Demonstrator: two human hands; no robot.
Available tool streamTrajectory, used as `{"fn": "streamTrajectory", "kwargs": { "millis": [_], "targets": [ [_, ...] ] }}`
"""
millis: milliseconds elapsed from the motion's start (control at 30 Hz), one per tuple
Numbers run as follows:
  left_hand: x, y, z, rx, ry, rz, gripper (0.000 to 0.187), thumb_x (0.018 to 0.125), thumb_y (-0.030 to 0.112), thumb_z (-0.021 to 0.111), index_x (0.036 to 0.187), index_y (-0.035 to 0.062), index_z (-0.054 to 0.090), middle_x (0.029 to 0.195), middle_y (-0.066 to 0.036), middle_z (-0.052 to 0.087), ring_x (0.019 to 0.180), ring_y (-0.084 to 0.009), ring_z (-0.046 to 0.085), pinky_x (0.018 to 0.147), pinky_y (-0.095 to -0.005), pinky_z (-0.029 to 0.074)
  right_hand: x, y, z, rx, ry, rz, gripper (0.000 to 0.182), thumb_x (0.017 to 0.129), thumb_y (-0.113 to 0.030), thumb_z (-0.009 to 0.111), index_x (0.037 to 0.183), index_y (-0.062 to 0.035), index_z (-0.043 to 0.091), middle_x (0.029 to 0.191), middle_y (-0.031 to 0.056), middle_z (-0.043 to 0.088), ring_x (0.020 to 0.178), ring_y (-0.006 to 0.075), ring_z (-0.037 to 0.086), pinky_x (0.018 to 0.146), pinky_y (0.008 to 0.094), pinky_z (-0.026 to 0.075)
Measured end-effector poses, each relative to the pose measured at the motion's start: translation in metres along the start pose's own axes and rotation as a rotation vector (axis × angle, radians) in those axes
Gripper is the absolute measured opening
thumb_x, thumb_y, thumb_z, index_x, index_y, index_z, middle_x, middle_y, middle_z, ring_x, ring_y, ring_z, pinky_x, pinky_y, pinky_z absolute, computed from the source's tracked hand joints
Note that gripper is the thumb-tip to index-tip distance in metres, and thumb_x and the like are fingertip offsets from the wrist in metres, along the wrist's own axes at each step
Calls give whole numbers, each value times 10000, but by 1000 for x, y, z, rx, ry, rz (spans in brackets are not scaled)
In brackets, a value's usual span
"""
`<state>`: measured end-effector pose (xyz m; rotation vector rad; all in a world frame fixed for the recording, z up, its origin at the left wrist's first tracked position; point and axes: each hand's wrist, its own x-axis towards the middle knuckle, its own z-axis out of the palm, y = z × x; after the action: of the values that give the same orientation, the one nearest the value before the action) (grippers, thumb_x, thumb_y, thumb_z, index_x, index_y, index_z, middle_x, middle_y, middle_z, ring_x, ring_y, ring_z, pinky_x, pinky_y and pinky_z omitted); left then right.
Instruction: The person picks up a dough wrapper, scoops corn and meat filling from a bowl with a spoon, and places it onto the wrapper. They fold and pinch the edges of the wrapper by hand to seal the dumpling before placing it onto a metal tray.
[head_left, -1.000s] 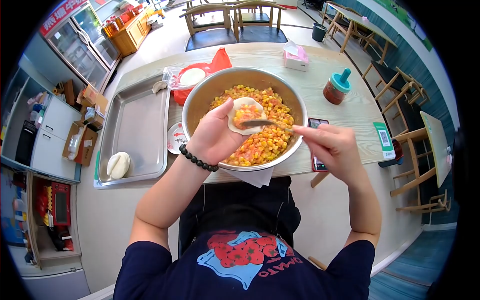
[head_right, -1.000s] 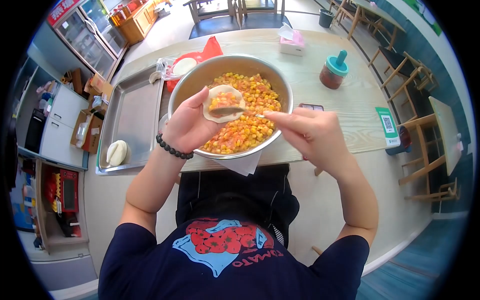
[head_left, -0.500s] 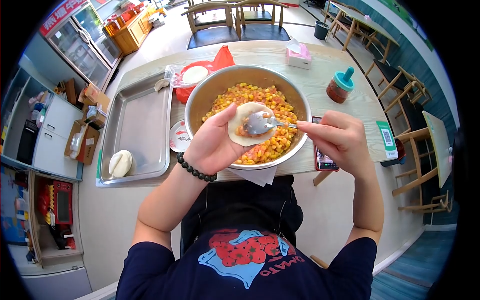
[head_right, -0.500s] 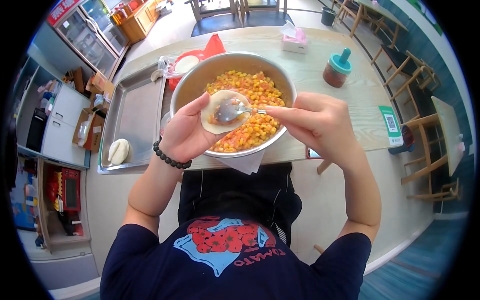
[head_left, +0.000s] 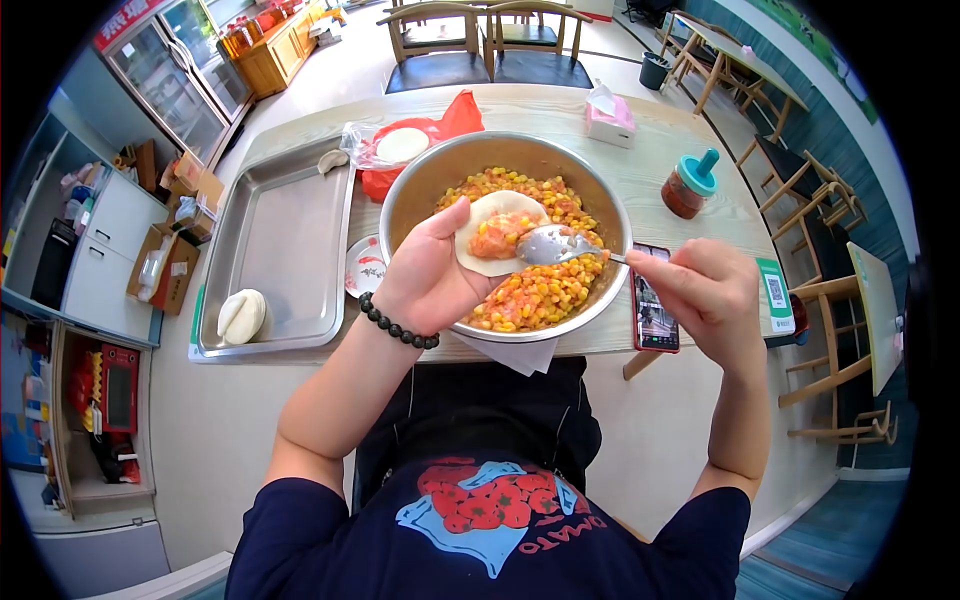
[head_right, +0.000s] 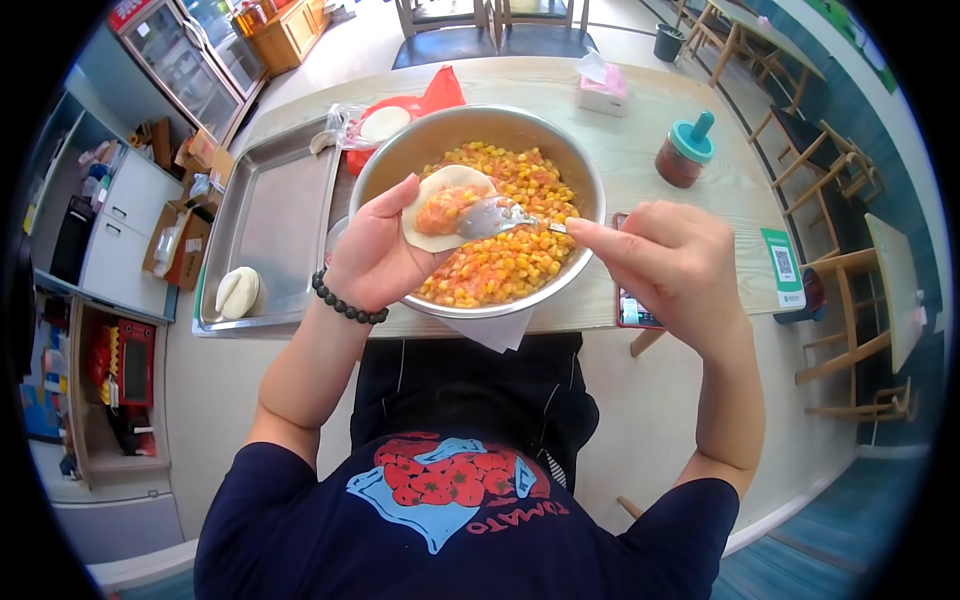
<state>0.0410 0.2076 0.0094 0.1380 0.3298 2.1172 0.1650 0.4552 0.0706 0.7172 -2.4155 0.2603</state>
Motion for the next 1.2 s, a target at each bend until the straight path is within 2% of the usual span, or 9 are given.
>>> {"fn": "streamTrajectory", "kwargs": {
  "millis": [200, 333, 433, 500, 633, 767, 833, 933, 1200],
  "targets": [
    [5, 14, -13, -29, -44, 33, 458, 999, 295, 270, 1334, -16, 296, 1349, -190, 390, 1265, -310, 385, 1079, -463, 304, -12, 3, -4, -156, -90, 18, 363, 648, -69, 714, 997, -166, 690, 613, 13, 485, 550, 157, 510, 477, 297, 398],
    [7, 13, -13, -52, -33, 38, 456, 1000, 295, 266, 1331, -17, 299, 1351, -188, 391, 1266, -307, 385, 1079, -464, 302, -10, -7, -4, -62, -18, 107, 360, 642, -73, 710, 986, -178, 692, 612, 10, 484, 542, 152, 508, 472, 294, 396],
    [9, 8, -12, -113, -46, 0, 459, 1000, 297, 260, 1332, -17, 298, 1353, -188, 388, 1270, -307, 379, 1083, -459, 298, -3, -10, 7, -19, 42, 49, 376, 635, -75, 706, 992, -190, 692, 612, 4, 482, 536, 147, 506, 467, 289, 397],
    [10, 6, -12, -112, -76, -7, 462, 1001, 294, 252, 1336, -21, 292, 1364, -187, 376, 1274, -305, 374, 1087, -452, 294, -1, -9, 14, -18, 37, -52, 343, 660, -27, 690, 989, -123, 695, 598, 20, 444, 528, 169, 476, 457, 305, 363],
    [8, 15, -18, -68, -20, 40, 465, 1001, 290, 244, 1338, -28, 287, 1373, -194, 365, 1277, -307, 370, 1087, -446, 294, -9, -4, 10, -167, -16, 26, 374, 653, -65, 694, 1005, -192, 689, 617, 1, 479, 546, 152, 511, 475, 292, 410],
    [10, 21, -21, -62, -55, 73, 461, 1002, 287, 238, 1329, -33, 297, 1360, -199, 375, 1277, -313, 366, 1094, -452, 283, -22, 2, 12, -114, 11, 130, 330, 680, -69, 692, 993, -173, 691, 614, 14, 478, 544, 161, 509, 477, 300, 405],
    [15, 18, -18, -18, 211, 119, 463, 1003, 293, 233, 1326, -32, 298, 1354, -201, 376, 1277, -321, 362, 1096, -467, 276, -27, 10, 25, -91, -109, 117, 301, 696, -69, 697, 984, -158, 694, 611, 24, 479, 539, 166, 502, 478, 301, 395],
    [12, 16, -18, -2, 118, 94, 469, 1004, 301, 224, 1328, -31, 295, 1353, -206, 372, 1277, -328, 360, 1094, -477, 275, -22, -3, 14, -18, 5, 188, 295, 696, -65, 699, 980, -148, 697, 597, 25, 475, 533, 164, 496, 472, 301, 384],
    [5, 9, -14, -31, -19, 11, 464, 1003, 303, 247, 1331, -20, 303, 1351, -195, 381, 1271, -325, 368, 1089, -472, 283, -12, -10, 16, 151, -33, 201, 293, 693, -59, 699, 976, -136, 696, 587, 26, 485, 538, 159, 504, 476, 294, 389]
  ]
}}
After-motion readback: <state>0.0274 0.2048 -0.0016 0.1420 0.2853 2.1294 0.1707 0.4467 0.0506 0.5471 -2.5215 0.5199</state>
